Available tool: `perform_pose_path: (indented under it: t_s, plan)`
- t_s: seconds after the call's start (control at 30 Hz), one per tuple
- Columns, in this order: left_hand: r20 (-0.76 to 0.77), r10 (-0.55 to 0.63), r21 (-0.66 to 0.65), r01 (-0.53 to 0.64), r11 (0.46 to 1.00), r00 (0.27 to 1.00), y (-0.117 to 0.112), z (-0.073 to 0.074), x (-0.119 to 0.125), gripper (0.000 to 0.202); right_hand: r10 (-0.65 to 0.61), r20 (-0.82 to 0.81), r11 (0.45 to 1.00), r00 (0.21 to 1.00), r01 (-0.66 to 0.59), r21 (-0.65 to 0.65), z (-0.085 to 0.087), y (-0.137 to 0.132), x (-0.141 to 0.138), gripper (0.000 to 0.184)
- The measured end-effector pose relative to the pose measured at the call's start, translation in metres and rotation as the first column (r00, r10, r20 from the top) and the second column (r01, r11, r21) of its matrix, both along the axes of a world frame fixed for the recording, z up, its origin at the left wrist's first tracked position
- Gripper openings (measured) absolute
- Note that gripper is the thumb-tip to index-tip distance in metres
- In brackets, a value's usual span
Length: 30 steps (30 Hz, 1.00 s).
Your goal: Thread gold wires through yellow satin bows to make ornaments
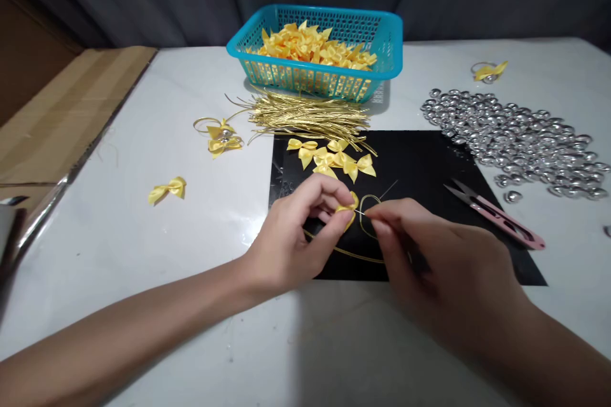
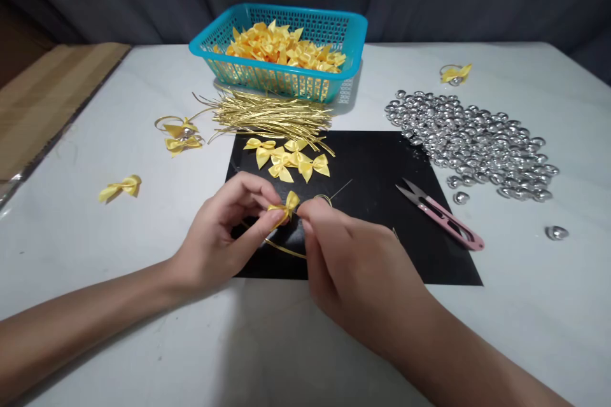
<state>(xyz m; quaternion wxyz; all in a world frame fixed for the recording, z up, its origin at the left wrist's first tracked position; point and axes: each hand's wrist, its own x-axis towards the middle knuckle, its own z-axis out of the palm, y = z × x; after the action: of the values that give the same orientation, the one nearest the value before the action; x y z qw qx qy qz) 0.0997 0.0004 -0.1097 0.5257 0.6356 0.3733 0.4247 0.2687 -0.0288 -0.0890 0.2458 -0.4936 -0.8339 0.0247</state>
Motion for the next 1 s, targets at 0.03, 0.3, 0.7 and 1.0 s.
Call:
perform_pose_path:
  t_s: [0.03,0.3,0.7,1.0]
  plan:
    - [0.012,0.003,-0.008,-0.003,1.000,1.000,-0.001,0.000,0.000,0.012,-0.008,-0.004,1.000,1.000,0.008,0.009,0.000,0.000,0.000,0.013]
    - [0.067,0.008,-0.180,0.004,0.984,0.998,0.002,-0.002,0.000,0.019,-0.039,0.013,0.999,0.999,0.039,0.034,-0.002,0.000,0.001,0.012]
    - [0.055,-0.073,-0.286,0.086,0.954,0.996,0.007,-0.001,-0.003,0.016,-0.034,0.041,0.999,0.999,0.034,0.000,-0.002,0.004,0.001,0.014]
    - [-0.016,-0.097,-0.231,0.091,0.969,0.995,0.010,-0.001,-0.004,0.022,-0.031,0.077,1.000,0.997,0.031,0.000,-0.004,0.003,0.003,0.015]
